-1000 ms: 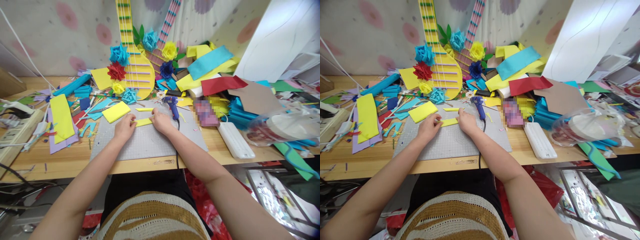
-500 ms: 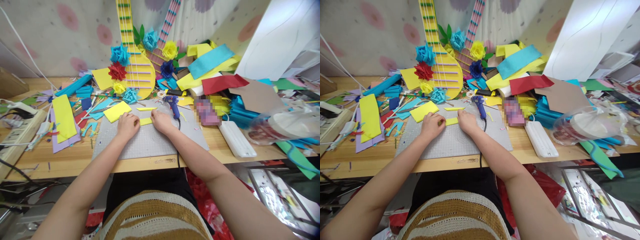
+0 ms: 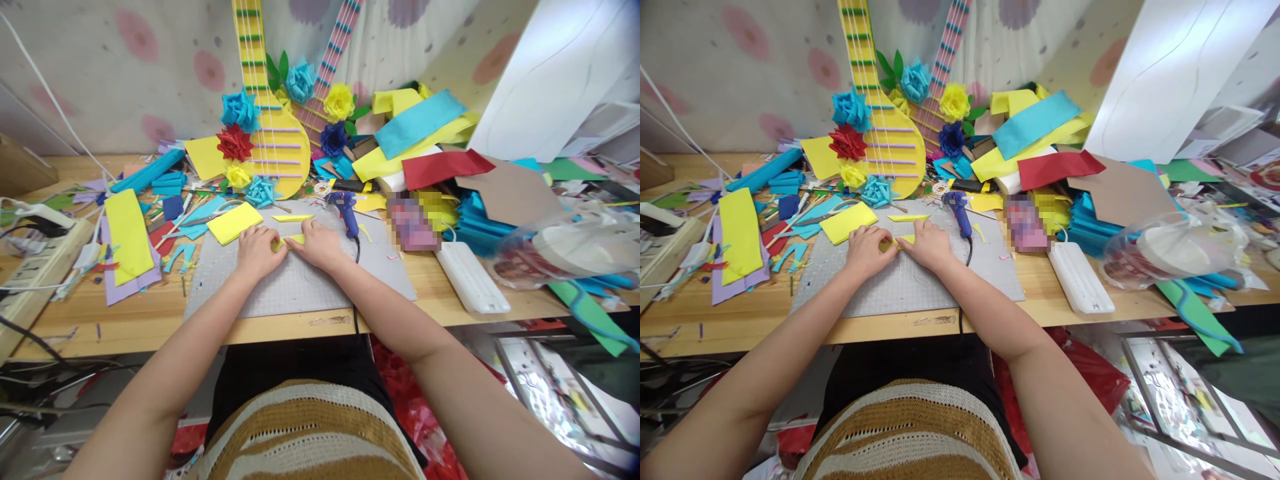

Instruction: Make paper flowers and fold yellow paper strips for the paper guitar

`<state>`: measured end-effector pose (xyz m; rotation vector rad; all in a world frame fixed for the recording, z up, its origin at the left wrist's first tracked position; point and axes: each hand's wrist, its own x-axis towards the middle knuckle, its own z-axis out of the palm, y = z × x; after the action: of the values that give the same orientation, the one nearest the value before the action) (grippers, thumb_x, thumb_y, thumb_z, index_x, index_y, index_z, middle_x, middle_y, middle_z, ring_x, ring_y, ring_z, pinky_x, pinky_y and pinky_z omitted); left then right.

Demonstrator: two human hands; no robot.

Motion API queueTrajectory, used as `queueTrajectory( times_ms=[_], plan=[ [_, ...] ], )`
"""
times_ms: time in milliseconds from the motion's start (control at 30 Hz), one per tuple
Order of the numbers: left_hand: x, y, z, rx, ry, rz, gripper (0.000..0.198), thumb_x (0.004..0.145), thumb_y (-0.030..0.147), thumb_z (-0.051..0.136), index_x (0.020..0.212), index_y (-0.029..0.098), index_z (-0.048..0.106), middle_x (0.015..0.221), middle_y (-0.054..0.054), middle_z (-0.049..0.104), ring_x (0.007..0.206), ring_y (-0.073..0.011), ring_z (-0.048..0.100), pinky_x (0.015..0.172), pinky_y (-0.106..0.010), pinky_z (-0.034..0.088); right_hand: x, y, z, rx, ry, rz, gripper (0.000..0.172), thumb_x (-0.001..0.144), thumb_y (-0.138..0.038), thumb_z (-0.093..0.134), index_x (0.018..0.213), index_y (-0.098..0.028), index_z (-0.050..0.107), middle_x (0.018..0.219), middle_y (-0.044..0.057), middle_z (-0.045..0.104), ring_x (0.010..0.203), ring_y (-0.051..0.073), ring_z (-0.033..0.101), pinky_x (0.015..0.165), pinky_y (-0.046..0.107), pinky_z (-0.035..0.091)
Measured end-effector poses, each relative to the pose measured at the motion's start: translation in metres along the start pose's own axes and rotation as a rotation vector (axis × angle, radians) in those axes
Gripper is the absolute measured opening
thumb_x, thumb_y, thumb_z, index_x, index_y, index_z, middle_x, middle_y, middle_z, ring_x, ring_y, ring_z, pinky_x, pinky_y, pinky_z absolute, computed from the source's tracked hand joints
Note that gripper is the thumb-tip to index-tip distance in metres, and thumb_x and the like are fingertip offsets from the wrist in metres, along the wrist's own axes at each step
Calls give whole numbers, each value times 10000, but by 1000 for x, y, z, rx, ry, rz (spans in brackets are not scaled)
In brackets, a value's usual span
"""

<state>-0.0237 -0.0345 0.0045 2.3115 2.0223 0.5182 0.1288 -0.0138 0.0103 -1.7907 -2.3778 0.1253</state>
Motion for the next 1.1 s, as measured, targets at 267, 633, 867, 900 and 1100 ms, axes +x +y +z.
queueTrajectory(
  times_ms=[267,633,867,900,1100],
  plan=[
    [0,-1,0,8,16,15,173,774,379,560,790,214,608,901,-69,638,965,-276,472,849,-424,313,-1,0,4,-14,10,-9,507,847,-545,417,1128,-126,469,1089,162,555,981,273,547,767,365,435],
    [-2,-5,-1,-17,-23,9,210,752,421,601,828,226,607,948,-58,629,996,-270,472,878,-408,321,-3,13,-3,-4,-51,-66,354,874,-162,326,1210,-164,437,1126,152,503,915,230,550,716,330,430],
    [-1,-4,-2,-28,-23,7,214,746,419,600,825,220,608,928,-62,620,987,-271,474,884,-415,320,-1,17,-11,55,0,-15,357,847,-85,296,1156,-149,464,1126,162,506,934,234,536,711,331,411],
    [-1,-4,-1,-20,-22,9,217,742,418,603,824,218,606,923,-64,619,982,-272,475,881,-415,321,-2,14,-11,82,34,-33,337,846,-98,310,1139,-149,470,1125,154,515,946,231,529,722,327,409],
    [0,0,0,31,-5,52,217,791,407,534,817,200,592,906,-86,608,968,-282,478,868,-420,321,0,1,2,272,-15,-302,229,839,-165,402,1035,-144,519,958,83,606,896,183,525,800,292,388]
  ],
)
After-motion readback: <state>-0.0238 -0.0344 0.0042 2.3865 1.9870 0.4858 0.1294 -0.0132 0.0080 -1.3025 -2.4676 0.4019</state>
